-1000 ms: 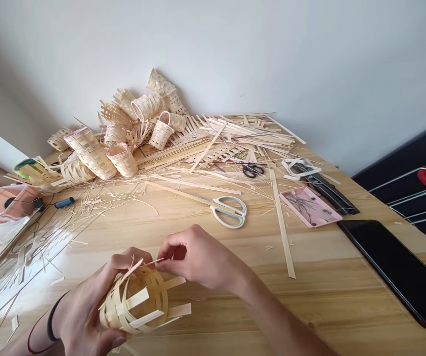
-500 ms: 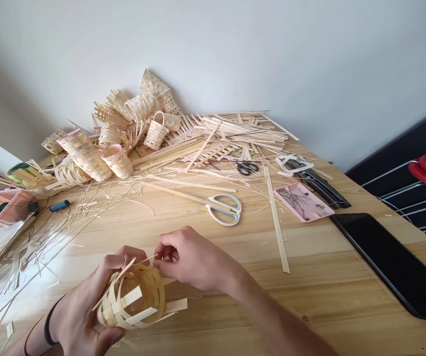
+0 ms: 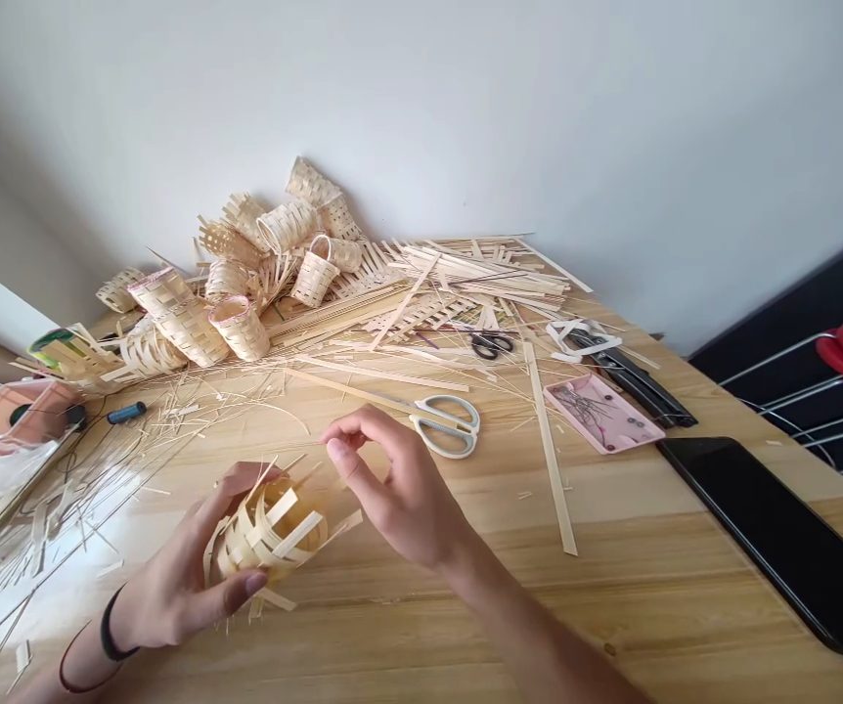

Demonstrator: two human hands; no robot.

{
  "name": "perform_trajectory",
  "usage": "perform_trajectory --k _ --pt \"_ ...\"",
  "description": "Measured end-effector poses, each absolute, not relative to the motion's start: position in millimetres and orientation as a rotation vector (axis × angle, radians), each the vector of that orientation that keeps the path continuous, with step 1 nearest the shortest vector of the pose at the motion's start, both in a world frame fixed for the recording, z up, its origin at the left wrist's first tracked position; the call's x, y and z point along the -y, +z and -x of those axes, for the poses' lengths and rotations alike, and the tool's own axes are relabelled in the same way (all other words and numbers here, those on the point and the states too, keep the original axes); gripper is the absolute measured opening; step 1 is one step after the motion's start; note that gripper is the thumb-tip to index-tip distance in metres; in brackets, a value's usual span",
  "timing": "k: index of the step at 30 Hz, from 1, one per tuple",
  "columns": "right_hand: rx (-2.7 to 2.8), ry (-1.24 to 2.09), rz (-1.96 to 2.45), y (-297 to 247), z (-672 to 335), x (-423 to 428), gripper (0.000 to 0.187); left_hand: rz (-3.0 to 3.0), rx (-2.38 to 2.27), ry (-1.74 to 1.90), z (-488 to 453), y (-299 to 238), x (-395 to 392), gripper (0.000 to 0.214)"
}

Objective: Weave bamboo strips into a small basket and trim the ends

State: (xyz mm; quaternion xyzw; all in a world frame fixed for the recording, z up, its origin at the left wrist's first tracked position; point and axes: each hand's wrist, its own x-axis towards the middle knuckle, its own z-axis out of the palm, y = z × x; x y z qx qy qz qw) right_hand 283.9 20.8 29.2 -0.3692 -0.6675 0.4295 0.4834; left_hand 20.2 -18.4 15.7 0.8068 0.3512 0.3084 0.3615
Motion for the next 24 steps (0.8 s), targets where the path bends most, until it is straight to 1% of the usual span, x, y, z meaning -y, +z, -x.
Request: perform_trajectory --k 2,5,9,11,12,13,18,24 --pt "1.683 0.88 0.854 31 -282 -15 0.012 -2.207 -1.005 0.801 -24 16 18 0.069" --pt "1.8 0.66 0.797 31 -274 -4 0.01 -2.374 -1.181 0.828 -28 14 21 0.072" --pt "1.921 0.506 0.751 27 -259 7 0.016 -2.521 -1.322 0.832 -33 9 25 0.067" --pt "1.945 0.457 0.772 24 -254 10 0.009 -2.566 -1.366 0.851 -34 8 25 0.063" --pt "1.949 0.445 0.788 23 -252 10 0.004 -2.579 -1.391 0.863 -35 8 25 0.062" --pt "1.943 0.44 0.804 22 -251 10 0.004 -2.589 -1.412 0.873 -36 8 25 0.061" --pt "1.891 0.457 0.824 19 -254 5 0.014 -2.603 -1.437 0.841 -35 12 26 0.063" --pt "1.906 0.715 0.79 21 -260 -1 0.012 -2.582 -1.394 0.8 -34 15 26 0.059"
